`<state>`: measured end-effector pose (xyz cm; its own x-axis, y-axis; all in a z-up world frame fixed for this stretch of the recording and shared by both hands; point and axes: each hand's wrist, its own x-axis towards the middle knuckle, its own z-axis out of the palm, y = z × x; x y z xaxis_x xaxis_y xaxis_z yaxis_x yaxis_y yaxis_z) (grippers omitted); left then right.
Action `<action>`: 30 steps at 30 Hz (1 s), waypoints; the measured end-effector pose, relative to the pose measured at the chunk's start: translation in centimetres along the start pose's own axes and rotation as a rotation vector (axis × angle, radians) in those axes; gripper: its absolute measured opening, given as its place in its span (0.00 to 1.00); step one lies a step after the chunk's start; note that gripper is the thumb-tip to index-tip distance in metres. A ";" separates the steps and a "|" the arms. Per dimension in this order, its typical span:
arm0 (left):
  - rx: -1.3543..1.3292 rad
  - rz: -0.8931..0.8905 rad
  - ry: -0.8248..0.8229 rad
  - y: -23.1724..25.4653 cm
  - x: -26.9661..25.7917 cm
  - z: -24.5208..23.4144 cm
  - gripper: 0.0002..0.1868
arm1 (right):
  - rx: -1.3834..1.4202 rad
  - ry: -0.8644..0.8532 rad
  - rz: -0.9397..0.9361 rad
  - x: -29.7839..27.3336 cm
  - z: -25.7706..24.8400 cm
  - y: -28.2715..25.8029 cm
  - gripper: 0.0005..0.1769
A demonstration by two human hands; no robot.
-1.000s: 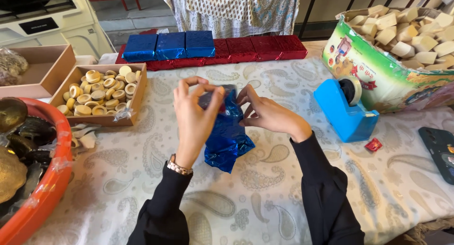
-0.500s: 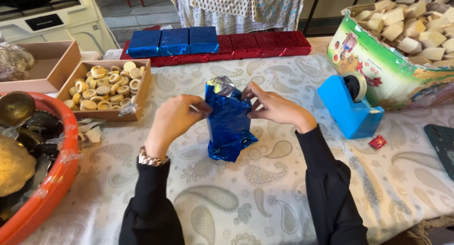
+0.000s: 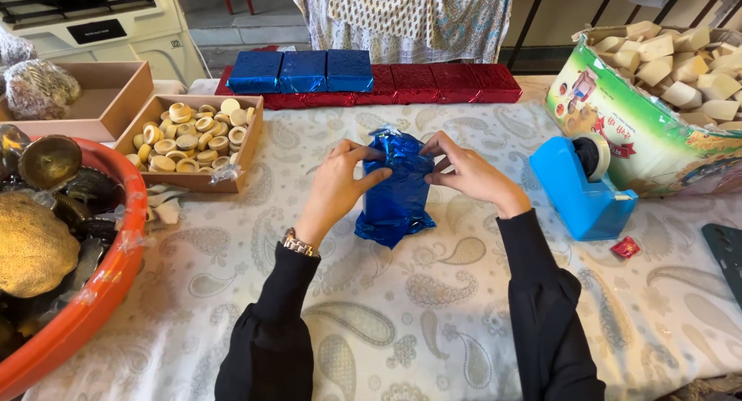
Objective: Manually wrap small items in blue decorative foil on a table.
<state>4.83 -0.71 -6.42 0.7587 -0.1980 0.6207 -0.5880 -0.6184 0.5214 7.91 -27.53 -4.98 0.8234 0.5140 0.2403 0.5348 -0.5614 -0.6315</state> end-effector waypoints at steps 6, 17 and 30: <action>-0.081 -0.071 0.015 -0.7 0.1 1.4 0.20 | 0.063 -0.029 -0.015 0.2 0.3 1.0 0.27; -0.299 -0.081 0.006 1.1 0.4 1.2 0.19 | 0.252 0.007 -0.130 0.7 0.5 2.1 0.23; -0.886 0.166 -0.504 10.7 -4.5 -14.2 0.12 | 0.229 0.005 -0.084 0.3 0.6 -0.7 0.25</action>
<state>-8.89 4.38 4.67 0.5584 -0.6515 0.5135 -0.5375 0.1873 0.8222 7.65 -26.63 -4.91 0.7790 0.5494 0.3022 0.5449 -0.3547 -0.7598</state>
